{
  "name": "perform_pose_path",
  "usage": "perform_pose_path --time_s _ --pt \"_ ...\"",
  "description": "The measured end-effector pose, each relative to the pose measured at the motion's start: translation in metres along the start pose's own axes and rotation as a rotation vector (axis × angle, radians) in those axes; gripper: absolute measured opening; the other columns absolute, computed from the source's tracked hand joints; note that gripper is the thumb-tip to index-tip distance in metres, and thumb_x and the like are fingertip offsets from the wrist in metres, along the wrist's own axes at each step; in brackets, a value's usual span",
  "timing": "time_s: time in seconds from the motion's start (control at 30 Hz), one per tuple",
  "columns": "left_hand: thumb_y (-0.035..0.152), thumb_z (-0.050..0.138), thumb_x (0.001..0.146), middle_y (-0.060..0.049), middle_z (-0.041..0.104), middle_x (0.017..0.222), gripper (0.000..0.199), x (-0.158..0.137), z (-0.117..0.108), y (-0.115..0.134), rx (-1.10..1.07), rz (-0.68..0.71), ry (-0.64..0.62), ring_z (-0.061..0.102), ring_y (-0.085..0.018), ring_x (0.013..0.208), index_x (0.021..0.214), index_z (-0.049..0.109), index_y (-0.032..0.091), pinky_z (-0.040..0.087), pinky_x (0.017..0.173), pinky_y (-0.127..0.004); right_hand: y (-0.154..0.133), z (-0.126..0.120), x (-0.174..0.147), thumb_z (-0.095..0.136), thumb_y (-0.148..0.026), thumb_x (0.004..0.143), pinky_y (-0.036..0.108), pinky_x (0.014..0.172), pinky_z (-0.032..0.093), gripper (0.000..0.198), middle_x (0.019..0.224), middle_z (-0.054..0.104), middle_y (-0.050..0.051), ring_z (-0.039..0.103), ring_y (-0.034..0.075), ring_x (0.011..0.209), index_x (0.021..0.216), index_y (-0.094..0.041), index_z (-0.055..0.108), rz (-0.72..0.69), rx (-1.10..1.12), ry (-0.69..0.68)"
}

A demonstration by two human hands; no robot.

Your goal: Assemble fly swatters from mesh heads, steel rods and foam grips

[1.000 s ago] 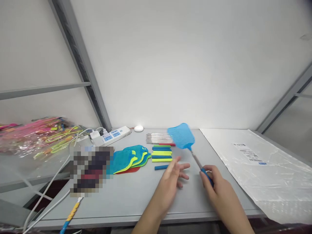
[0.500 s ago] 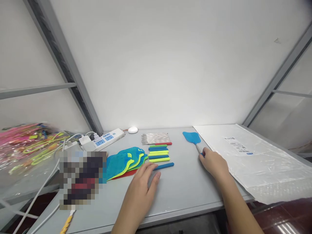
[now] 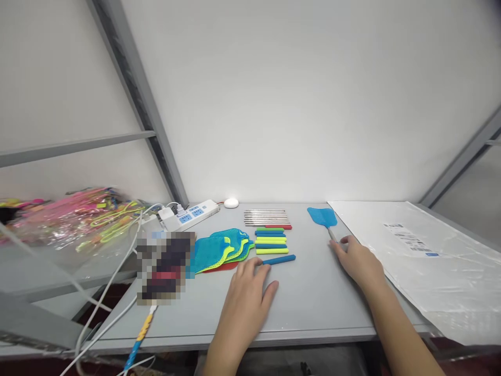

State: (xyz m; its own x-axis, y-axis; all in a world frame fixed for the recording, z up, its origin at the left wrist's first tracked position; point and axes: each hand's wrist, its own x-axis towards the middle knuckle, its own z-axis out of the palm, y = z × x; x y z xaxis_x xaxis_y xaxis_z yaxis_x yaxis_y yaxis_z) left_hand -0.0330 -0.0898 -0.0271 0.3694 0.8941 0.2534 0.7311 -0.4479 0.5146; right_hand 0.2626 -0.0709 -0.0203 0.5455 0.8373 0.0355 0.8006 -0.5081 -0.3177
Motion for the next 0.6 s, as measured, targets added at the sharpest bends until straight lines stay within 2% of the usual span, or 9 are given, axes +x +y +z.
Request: perform_pose_path --time_s 0.07,0.1,0.17,0.2,0.27,0.4,0.47,0.53,0.6 --pt "0.038 0.044 0.096 -0.006 0.054 0.123 0.026 0.0 -0.002 0.004 -0.002 0.002 -0.004 0.048 -0.027 0.118 0.114 0.061 0.028 0.043 0.098 -0.045 -0.006 -0.002 -0.008 0.03 -0.056 0.095 0.034 0.061 0.043 0.045 0.09 0.065 0.009 0.063 0.026 0.08 0.11 -0.021 0.052 -0.012 0.045 0.114" --pt "0.037 0.044 0.097 -0.005 0.055 0.12 0.024 0.0 -0.003 0.005 -0.011 -0.002 -0.007 0.049 -0.026 0.115 0.109 0.061 0.027 0.043 0.096 -0.043 -0.011 -0.002 -0.012 0.03 -0.054 0.096 0.034 0.062 0.042 0.041 0.094 0.064 0.009 0.062 0.025 0.08 0.109 -0.022 0.053 -0.062 0.084 0.195" --pt "0.036 0.043 0.097 -0.005 0.056 0.111 0.021 -0.001 -0.005 0.007 -0.035 -0.013 -0.012 0.051 -0.025 0.108 0.099 0.06 0.025 0.044 0.092 -0.041 -0.023 0.0 -0.021 0.035 -0.048 0.097 0.032 0.064 0.042 0.033 0.096 0.063 0.007 0.06 0.021 0.078 0.1 -0.023 0.055 -0.256 0.189 0.329" --pt "0.036 0.043 0.097 -0.004 0.056 0.108 0.02 -0.002 -0.006 0.007 -0.046 -0.019 -0.016 0.051 -0.024 0.106 0.096 0.059 0.024 0.044 0.091 -0.04 -0.03 0.001 -0.026 0.038 -0.045 0.097 0.031 0.065 0.042 0.029 0.095 0.062 0.007 0.059 0.02 0.078 0.096 -0.023 0.057 -0.379 0.239 0.353" --pt "0.035 0.042 0.097 -0.004 0.056 0.105 0.019 -0.002 -0.008 0.008 -0.068 -0.029 -0.021 0.051 -0.023 0.103 0.094 0.058 0.024 0.043 0.09 -0.039 -0.046 0.002 -0.032 0.041 -0.041 0.097 0.03 0.067 0.043 0.026 0.094 0.061 0.006 0.059 0.019 0.08 0.091 -0.023 0.059 -0.589 0.272 0.287" --pt "0.035 0.043 0.097 -0.005 0.056 0.11 0.021 -0.003 -0.008 0.008 -0.091 -0.053 -0.016 0.05 -0.024 0.105 0.11 0.056 0.025 0.041 0.091 -0.039 -0.085 -0.011 -0.022 0.04 -0.036 0.098 0.029 0.063 0.043 0.027 0.099 0.062 0.006 0.061 0.018 0.077 0.095 -0.023 0.063 -0.79 0.057 0.003" --pt "0.034 0.042 0.097 -0.006 0.055 0.11 0.026 -0.002 -0.007 0.009 -0.067 -0.078 -0.017 0.05 -0.025 0.106 0.119 0.054 0.026 0.041 0.091 -0.04 -0.109 -0.018 -0.004 0.04 -0.033 0.098 0.027 0.062 0.043 0.027 0.099 0.064 0.006 0.062 0.017 0.077 0.094 -0.022 0.065 -0.874 -0.044 -0.108" --pt "0.032 0.042 0.097 -0.007 0.054 0.107 0.028 -0.001 -0.005 0.01 -0.034 -0.11 -0.021 0.05 -0.026 0.105 0.121 0.054 0.026 0.041 0.09 -0.04 -0.134 -0.018 0.02 0.04 -0.032 0.099 0.026 0.065 0.045 0.031 0.094 0.065 0.006 0.062 0.016 0.077 0.086 -0.021 0.066 -0.92 -0.077 -0.144" --pt "0.03 0.042 0.097 -0.007 0.054 0.104 0.025 0.0 -0.003 0.011 -0.008 -0.137 -0.021 0.051 -0.026 0.102 0.117 0.057 0.026 0.041 0.087 -0.04 -0.16 -0.01 0.048 0.041 -0.03 0.1 0.029 0.074 0.049 0.028 0.098 0.066 0.008 0.063 0.018 0.086 0.093 -0.019 0.066 -0.927 -0.113 -0.152"
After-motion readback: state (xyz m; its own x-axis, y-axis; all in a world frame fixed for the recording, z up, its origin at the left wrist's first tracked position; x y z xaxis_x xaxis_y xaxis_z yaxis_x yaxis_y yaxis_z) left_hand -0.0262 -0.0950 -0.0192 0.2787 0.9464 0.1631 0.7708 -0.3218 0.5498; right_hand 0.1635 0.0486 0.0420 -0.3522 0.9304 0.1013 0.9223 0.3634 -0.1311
